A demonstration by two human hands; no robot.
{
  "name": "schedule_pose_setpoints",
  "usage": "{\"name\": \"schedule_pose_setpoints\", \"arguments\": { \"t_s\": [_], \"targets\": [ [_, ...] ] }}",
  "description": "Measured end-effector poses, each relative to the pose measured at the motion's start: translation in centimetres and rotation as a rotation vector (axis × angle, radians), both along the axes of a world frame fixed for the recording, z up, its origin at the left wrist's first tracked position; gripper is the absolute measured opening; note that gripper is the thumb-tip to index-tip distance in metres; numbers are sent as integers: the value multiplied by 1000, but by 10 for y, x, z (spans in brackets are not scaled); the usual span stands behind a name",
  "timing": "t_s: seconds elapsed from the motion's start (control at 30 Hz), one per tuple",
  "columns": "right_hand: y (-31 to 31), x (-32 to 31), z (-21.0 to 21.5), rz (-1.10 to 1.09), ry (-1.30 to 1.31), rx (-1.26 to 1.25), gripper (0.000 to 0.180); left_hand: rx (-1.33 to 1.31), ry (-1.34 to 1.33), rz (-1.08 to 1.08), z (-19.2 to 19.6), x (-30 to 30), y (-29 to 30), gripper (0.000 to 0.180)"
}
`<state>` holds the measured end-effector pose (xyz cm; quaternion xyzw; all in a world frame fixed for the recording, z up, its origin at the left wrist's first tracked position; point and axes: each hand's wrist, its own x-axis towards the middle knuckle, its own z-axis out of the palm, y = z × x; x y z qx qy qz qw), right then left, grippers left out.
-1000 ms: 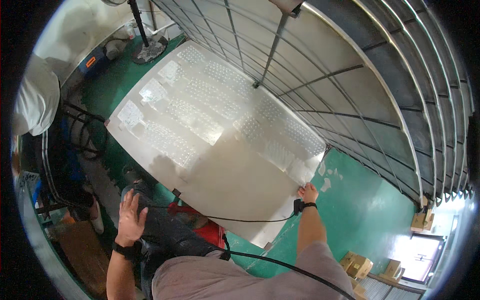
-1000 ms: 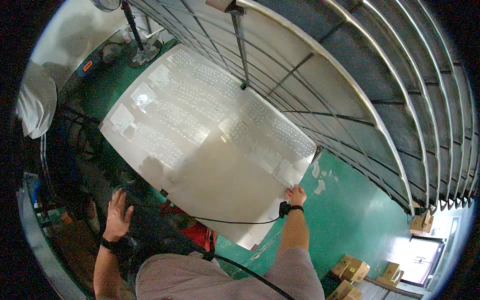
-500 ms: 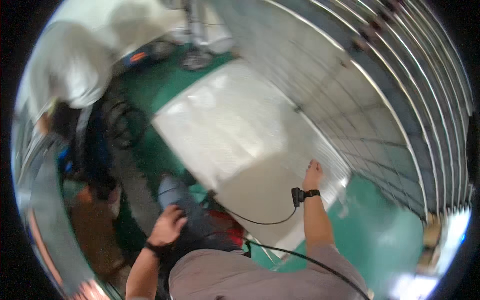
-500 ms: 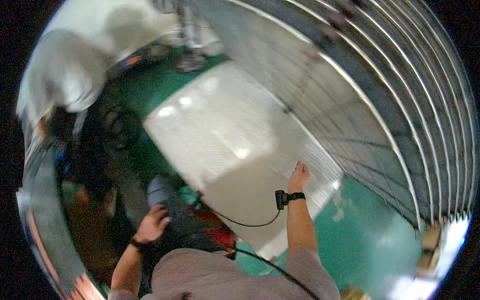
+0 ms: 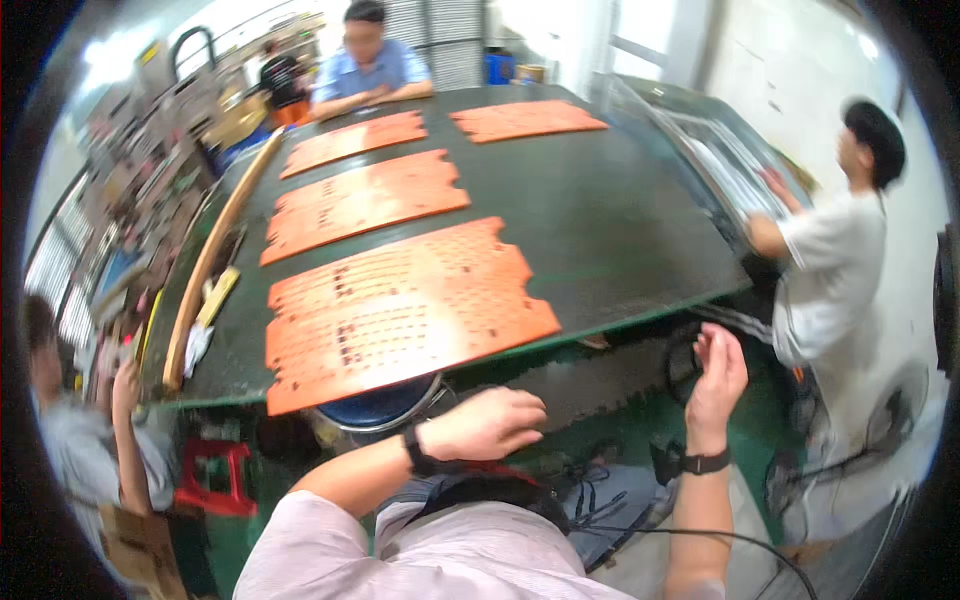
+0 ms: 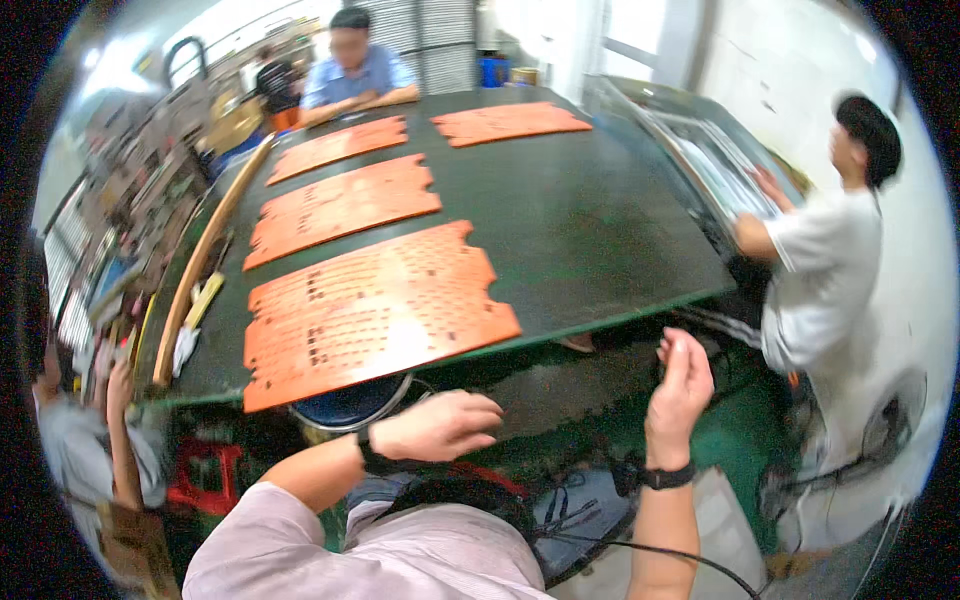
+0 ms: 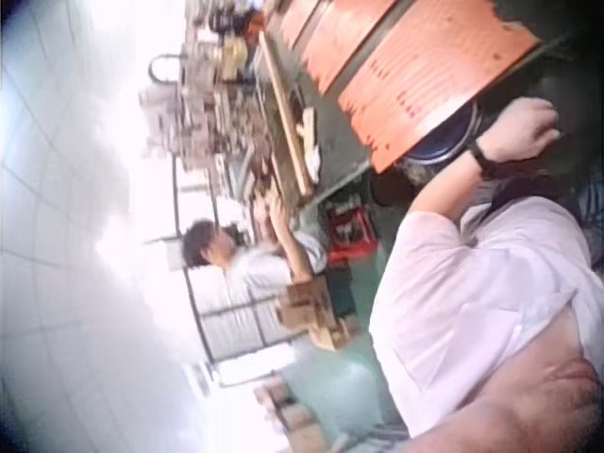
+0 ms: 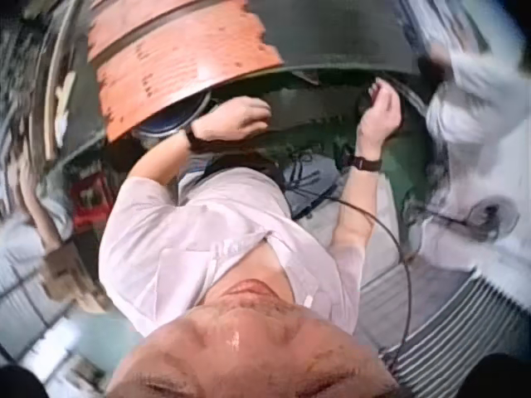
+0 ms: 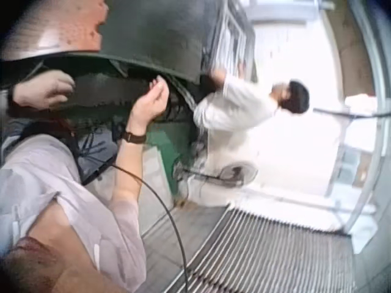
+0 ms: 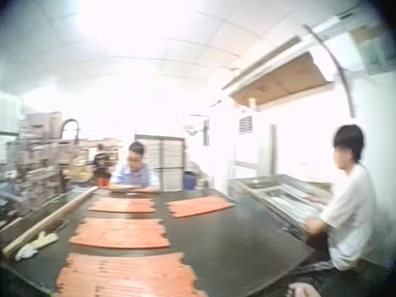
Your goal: Manually applying flexible circuit membranes onto base panels and stacking the finished assemblies.
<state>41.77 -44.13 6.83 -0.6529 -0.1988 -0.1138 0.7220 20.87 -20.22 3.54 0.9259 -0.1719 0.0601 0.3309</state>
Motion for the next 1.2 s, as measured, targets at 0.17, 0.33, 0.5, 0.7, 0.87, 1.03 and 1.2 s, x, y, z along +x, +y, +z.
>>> {"name": "schedule_pose_setpoints", "arguments": {
  "t_s": [0.17, 0.33, 0.5, 0.7, 0.87, 1.03, 1.2],
  "targets": [
    [168, -82, 83, 584, 28, 214, 18, -84, -343, 823, 63, -122, 100, 31],
    [216, -136, 66, 805, -451, -166, 24, 180, -1, 1476, 15, -234, 187, 53],
    [218, -140, 26, 901, -629, -562, 39, 225, -14, 1211, -12, -200, 174, 74],
    [227, -149, 13, 1012, -834, -885, 69, -110, 305, 813, 32, -72, 143, 64],
    [238, -112, 40, 892, -789, -1304, 76, 226, -4, 781, 109, -77, 168, 62],
    [309, -40, 60, 818, -677, -1034, 71, 81, 264, 1233, 140, -109, 292, 54],
    [408, 10, 53, 754, -425, -1338, 93, 289, 192, 1596, 15, -143, 408, 54]
  ]
}}
